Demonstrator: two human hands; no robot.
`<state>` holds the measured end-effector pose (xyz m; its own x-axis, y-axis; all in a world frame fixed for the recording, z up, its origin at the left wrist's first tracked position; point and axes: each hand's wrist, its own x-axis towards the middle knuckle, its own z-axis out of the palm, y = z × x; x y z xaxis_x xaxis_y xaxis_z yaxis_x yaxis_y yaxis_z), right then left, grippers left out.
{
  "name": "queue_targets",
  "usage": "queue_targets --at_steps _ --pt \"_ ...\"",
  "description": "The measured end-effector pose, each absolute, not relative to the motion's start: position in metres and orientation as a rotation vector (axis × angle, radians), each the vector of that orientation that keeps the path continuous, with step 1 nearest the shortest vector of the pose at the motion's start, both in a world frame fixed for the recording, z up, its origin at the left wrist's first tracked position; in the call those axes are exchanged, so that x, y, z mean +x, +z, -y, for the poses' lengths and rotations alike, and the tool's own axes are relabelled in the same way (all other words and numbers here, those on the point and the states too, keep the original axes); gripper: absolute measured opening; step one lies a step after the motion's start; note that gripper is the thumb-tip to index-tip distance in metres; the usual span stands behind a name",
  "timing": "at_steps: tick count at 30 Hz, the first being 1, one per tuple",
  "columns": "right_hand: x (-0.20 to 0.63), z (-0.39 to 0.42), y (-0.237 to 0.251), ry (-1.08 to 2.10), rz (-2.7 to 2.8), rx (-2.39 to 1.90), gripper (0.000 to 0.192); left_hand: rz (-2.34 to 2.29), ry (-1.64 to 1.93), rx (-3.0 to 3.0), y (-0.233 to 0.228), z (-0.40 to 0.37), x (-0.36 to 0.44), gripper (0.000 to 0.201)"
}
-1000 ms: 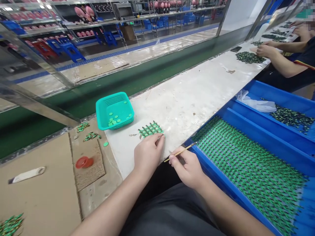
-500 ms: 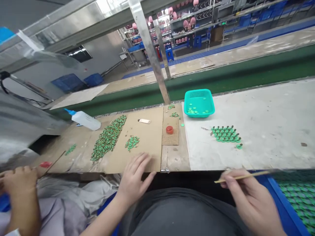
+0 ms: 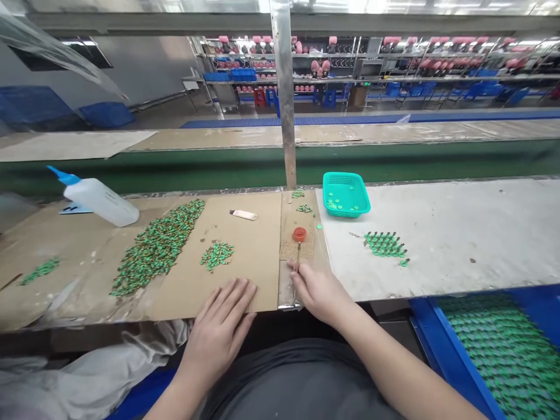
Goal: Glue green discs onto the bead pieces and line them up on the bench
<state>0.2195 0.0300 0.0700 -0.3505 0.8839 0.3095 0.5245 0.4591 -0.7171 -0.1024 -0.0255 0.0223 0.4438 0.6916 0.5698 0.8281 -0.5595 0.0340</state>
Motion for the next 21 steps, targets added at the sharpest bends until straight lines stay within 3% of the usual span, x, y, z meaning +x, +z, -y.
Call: queue_targets --at_steps 15,21 --pt "0.252 -0.046 0.079 0.738 2.047 -1.194 0.017 1.214 -0.831 -2.45 0.025 0.02 -0.09 0.073" --pt "0.255 -0.035 0.087 0.803 1.912 -1.106 0.018 1.294 -0.808 -2.463 0.044 0.033 -0.085 0.06"
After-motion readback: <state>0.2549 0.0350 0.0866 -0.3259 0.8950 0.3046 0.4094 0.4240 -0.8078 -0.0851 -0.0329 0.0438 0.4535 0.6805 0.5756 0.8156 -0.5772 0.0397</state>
